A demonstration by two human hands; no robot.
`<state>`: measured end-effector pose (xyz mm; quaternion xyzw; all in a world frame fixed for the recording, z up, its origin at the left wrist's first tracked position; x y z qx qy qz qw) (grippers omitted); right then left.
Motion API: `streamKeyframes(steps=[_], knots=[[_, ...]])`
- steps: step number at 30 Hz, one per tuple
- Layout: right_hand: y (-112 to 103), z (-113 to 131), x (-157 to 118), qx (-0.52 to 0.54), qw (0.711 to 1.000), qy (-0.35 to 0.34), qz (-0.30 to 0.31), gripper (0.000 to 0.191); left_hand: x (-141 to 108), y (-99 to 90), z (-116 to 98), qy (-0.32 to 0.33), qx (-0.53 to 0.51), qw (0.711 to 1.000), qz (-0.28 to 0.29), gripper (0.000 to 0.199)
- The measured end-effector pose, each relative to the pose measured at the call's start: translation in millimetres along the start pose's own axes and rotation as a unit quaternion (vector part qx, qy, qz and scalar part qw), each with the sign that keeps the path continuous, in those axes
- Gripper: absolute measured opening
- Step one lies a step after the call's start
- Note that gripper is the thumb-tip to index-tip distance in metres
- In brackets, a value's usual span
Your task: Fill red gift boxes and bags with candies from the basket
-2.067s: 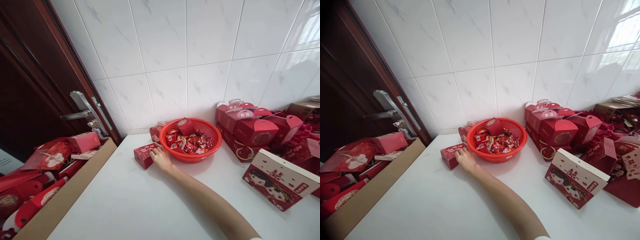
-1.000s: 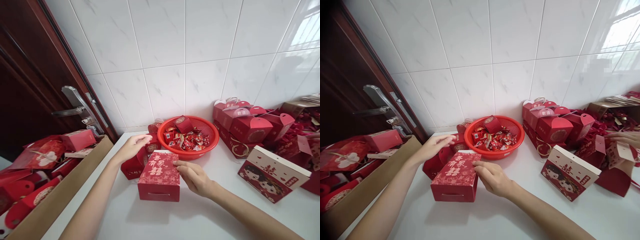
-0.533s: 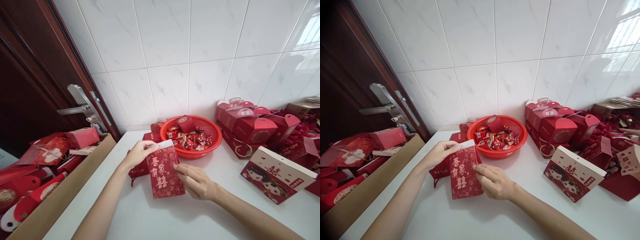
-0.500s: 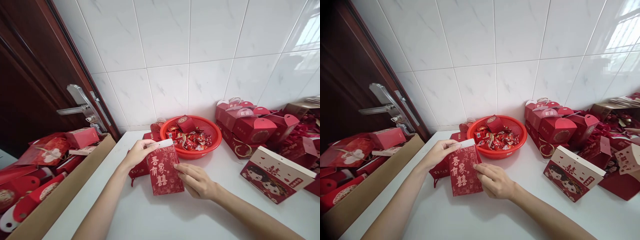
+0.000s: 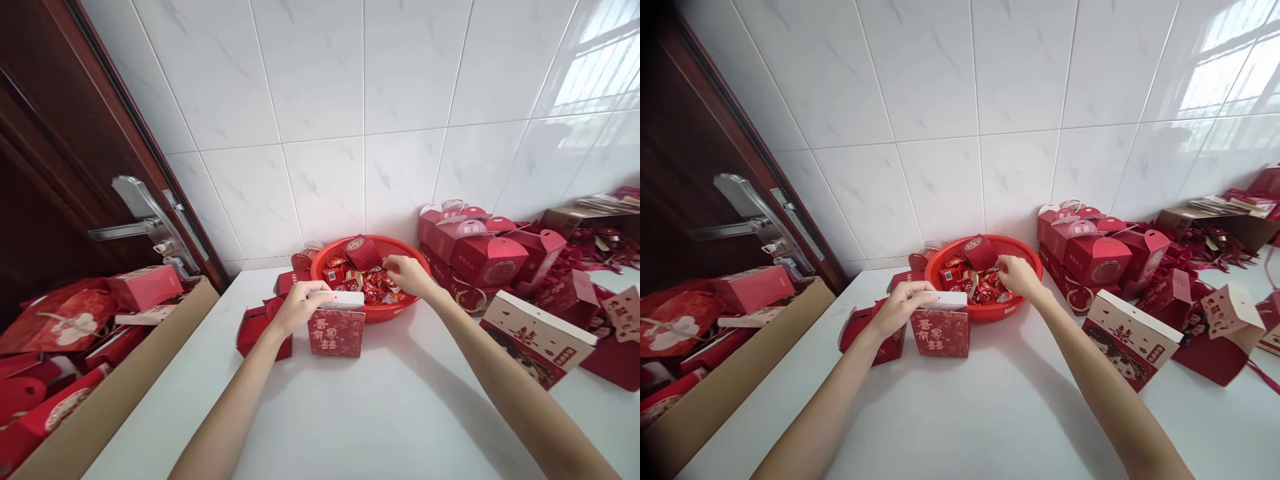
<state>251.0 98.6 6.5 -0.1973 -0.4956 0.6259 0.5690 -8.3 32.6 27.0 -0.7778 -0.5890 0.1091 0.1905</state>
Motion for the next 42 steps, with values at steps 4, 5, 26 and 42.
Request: streamKeyframes(steps=[4,5,26,42], knots=[[14,0,28,-0.032,0.988,0.011,0.151,0.042,-1,8.4,-1,-0.007,0.021,0.998,0.057,0.030],[18,3,31,-0.022,0.985,0.000,0.170,0.048,-2,8.9,0,-0.005,0.022,0.997,0.071,0.031],[21,0,26,0.476,0.877,-0.059,-0.039,0.036,20,24.2,-8,0.040,-0.049,0.991,0.121,0.024],[-36,61,-16,0.505,0.842,-0.156,0.110,0.026,14,17.0,-1,0.042,-0.005,0.984,0.176,0.038]])
Point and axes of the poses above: each hand's wrist, its own x-axis towards the middle knuckle, its own y-axis out of the palm, z = x × y, the point moved 2 cm from there along x, towards the middle knuckle, and after that the axes turned 5 degrees about -y, right-handed, at the moved point
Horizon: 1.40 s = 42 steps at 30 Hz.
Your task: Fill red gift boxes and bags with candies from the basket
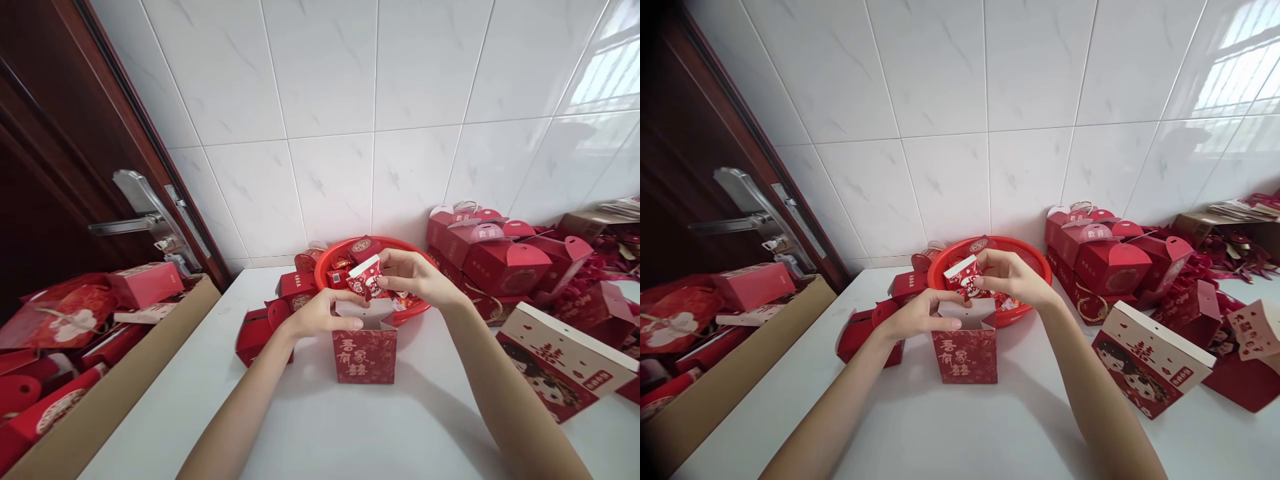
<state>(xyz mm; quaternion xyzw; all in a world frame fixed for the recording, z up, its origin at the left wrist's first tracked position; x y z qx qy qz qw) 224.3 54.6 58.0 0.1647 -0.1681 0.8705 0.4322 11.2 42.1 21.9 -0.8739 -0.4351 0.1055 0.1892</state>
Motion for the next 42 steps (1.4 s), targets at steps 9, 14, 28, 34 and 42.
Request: streamKeyframes(steps=[9,14,28,34,42], knots=[[20,18,-11,-0.275,0.958,0.013,0.085,0.011,-5,1.7,0,-0.008,-0.043,0.998,0.038,0.038],[30,16,-13,-0.402,0.908,0.040,0.113,0.009,-4,-0.3,-1,-0.020,-0.001,0.999,0.026,0.049],[-24,-53,2,-0.491,0.836,0.239,0.059,0.028,-8,-1.1,-5,-0.006,0.053,0.998,0.037,0.047],[-19,-80,9,-0.447,0.819,0.316,0.175,0.042,-8,-0.2,-4,0.009,0.049,0.998,0.042,0.038],[-18,-85,12,-0.429,0.849,0.252,0.179,0.020,1,-2.5,-2,0.032,-0.012,0.998,0.047,0.026]])
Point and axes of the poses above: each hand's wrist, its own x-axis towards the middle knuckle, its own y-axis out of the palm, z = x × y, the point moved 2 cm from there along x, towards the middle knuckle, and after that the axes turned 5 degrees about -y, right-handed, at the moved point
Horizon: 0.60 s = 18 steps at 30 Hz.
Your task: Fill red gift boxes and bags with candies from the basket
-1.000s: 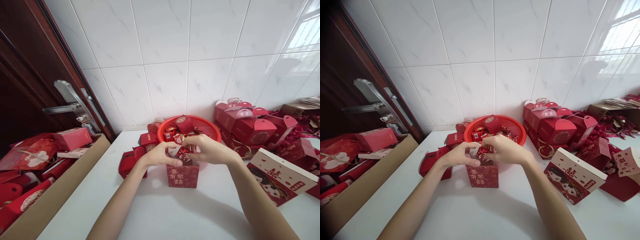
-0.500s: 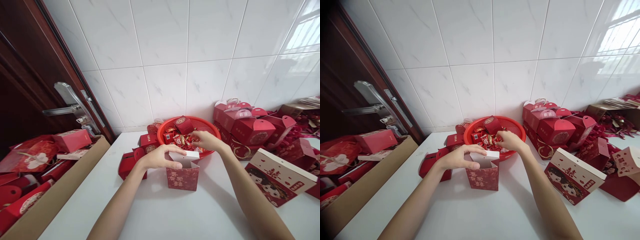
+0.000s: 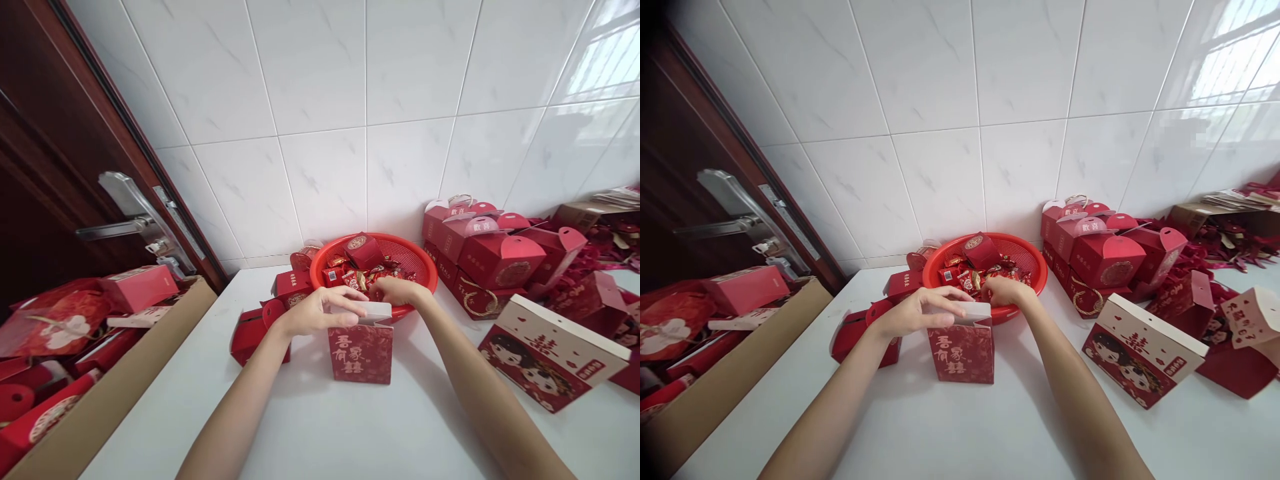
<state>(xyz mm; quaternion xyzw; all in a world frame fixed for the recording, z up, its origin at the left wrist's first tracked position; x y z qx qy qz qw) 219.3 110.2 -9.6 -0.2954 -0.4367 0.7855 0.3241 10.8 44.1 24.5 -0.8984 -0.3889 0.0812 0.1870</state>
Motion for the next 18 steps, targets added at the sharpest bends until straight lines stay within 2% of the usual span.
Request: streamKeyframes(steps=[2,4,6,8,10,13,15,18], knots=[[-2,-2,0,0.041,0.998,-0.021,-0.034,0.012,7,-3.4,0,0.024,-0.038,0.999,-0.031,0.032],[-6,-6,-1,0.133,0.988,-0.024,-0.080,0.006,16,-8.6,3,0.028,-0.050,0.995,-0.079,0.041],[-9,-11,-2,0.234,0.960,-0.015,-0.151,0.007,26,-14.5,7,0.000,-0.003,0.993,-0.120,0.045],[-12,-17,-4,0.311,0.924,-0.010,-0.222,0.014,36,-19.5,11,-0.049,0.099,0.985,-0.136,0.041],[-12,-22,-5,0.361,0.893,-0.013,-0.268,0.020,46,-22.0,12,-0.107,0.228,0.961,-0.113,0.034],[-10,-26,-6,0.413,0.861,-0.020,-0.297,0.028,61,-18.9,11,-0.184,0.373,0.909,-0.040,0.025],[-10,-27,-7,0.442,0.845,-0.016,-0.301,0.030,71,-13.6,8,-0.218,0.405,0.888,-0.011,0.029],[-11,-25,-10,0.484,0.821,-0.009,-0.302,0.031,83,-5.0,8,-0.251,0.416,0.874,-0.002,0.048]])
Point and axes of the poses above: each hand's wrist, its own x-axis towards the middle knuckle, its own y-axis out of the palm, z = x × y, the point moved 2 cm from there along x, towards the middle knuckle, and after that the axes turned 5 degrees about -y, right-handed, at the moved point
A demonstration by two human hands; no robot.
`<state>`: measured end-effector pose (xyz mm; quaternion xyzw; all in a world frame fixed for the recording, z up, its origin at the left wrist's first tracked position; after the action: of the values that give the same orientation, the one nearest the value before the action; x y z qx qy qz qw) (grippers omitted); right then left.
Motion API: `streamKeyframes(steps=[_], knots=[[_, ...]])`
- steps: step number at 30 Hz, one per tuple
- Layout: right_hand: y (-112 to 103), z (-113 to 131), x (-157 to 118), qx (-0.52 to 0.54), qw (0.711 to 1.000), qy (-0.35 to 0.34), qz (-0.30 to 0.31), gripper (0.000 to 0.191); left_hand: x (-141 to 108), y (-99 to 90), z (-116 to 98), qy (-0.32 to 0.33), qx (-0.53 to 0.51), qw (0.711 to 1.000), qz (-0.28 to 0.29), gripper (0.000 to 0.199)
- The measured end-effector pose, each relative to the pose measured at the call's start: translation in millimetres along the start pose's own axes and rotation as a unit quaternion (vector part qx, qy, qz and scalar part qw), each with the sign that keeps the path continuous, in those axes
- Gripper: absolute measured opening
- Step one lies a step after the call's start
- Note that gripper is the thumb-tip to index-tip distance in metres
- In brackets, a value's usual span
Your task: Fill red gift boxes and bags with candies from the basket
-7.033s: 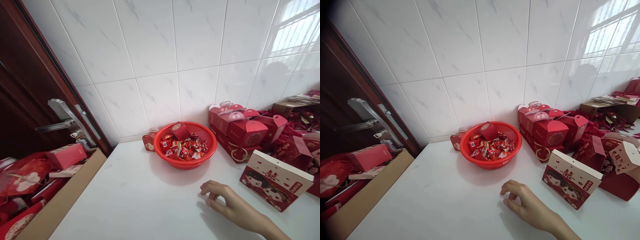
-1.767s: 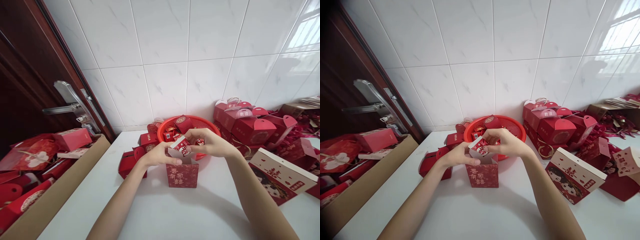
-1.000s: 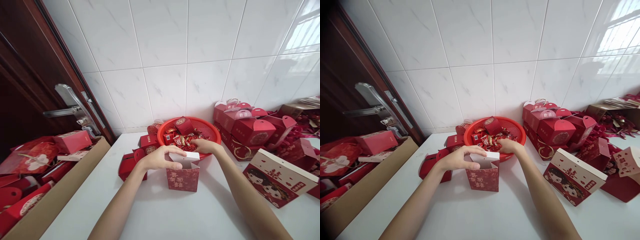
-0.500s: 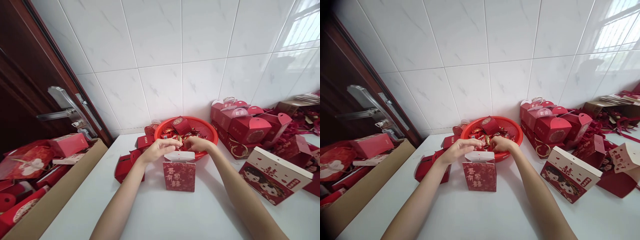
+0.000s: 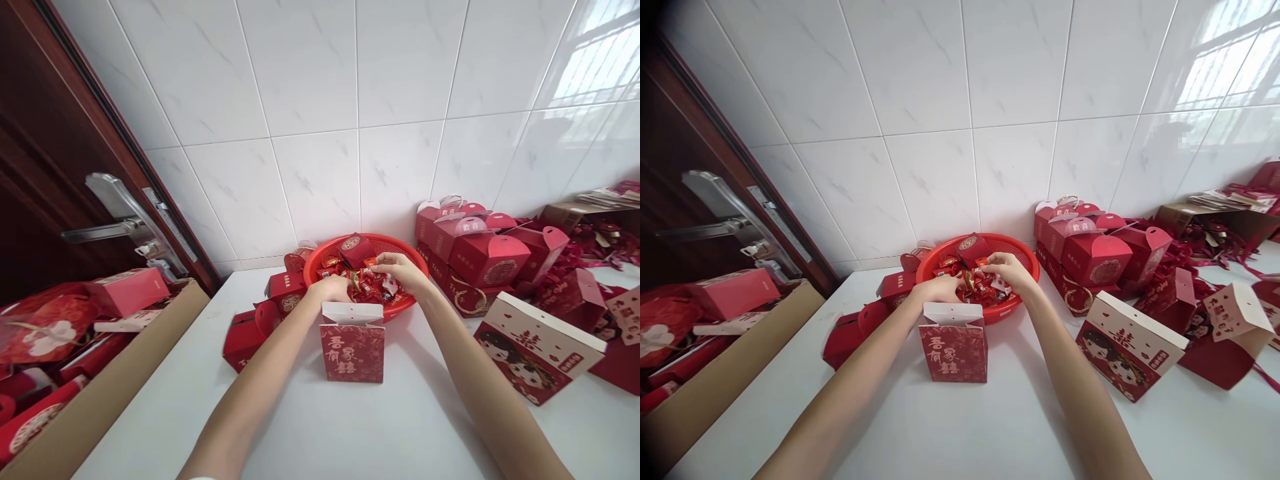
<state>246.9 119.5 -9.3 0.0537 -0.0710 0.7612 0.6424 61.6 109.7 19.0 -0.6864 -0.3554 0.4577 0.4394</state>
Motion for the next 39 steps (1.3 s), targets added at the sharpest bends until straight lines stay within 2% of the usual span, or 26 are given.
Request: streamKeyframes(steps=[2,8,14,17,19,21,24,27,31,39], knots=[[0,2,-1,0.027,1.000,0.004,-0.004,0.031,5,4.0,-3,-0.015,0.011,1.000,0.010,0.048],[-2,0,1,0.089,0.996,-0.003,-0.013,0.030,12,9.9,1,-0.007,-0.001,1.000,0.017,0.014],[-3,-2,1,0.088,0.996,-0.008,-0.024,0.029,12,11.1,7,0.026,-0.102,0.994,-0.034,0.002],[-4,-2,2,0.085,0.995,-0.018,-0.042,0.030,15,10.6,14,0.032,-0.169,0.979,-0.109,0.016],[-5,-3,3,0.090,0.994,-0.022,-0.051,0.031,16,10.0,19,0.036,-0.240,0.956,-0.163,0.027],[-5,-4,4,0.098,0.993,-0.022,-0.057,0.033,17,10.5,24,0.048,-0.370,0.910,-0.179,0.033],[-5,-5,4,0.099,0.993,-0.011,-0.059,0.035,17,12.2,29,0.069,-0.555,0.816,-0.147,0.035],[-5,-4,3,0.096,0.993,0.005,-0.067,0.035,15,12.2,29,0.077,-0.623,0.770,-0.117,0.034],[-5,-2,2,0.092,0.993,0.005,-0.075,0.032,11,11.0,28,0.070,-0.658,0.743,-0.100,0.032],[-3,-2,0,0.079,0.993,0.010,-0.086,0.028,8,10.2,26,0.088,-0.646,0.745,-0.142,0.028]])
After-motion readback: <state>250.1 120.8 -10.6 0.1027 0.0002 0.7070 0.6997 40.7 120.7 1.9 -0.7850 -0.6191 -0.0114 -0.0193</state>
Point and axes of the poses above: each hand's wrist, its own x-axis towards the middle knuckle, its own y-axis out of the palm, z = x × y, the point moved 2 cm from there along x, towards the middle knuckle, and after that the axes turned 5 degrees about -y, right-handed, at the moved point
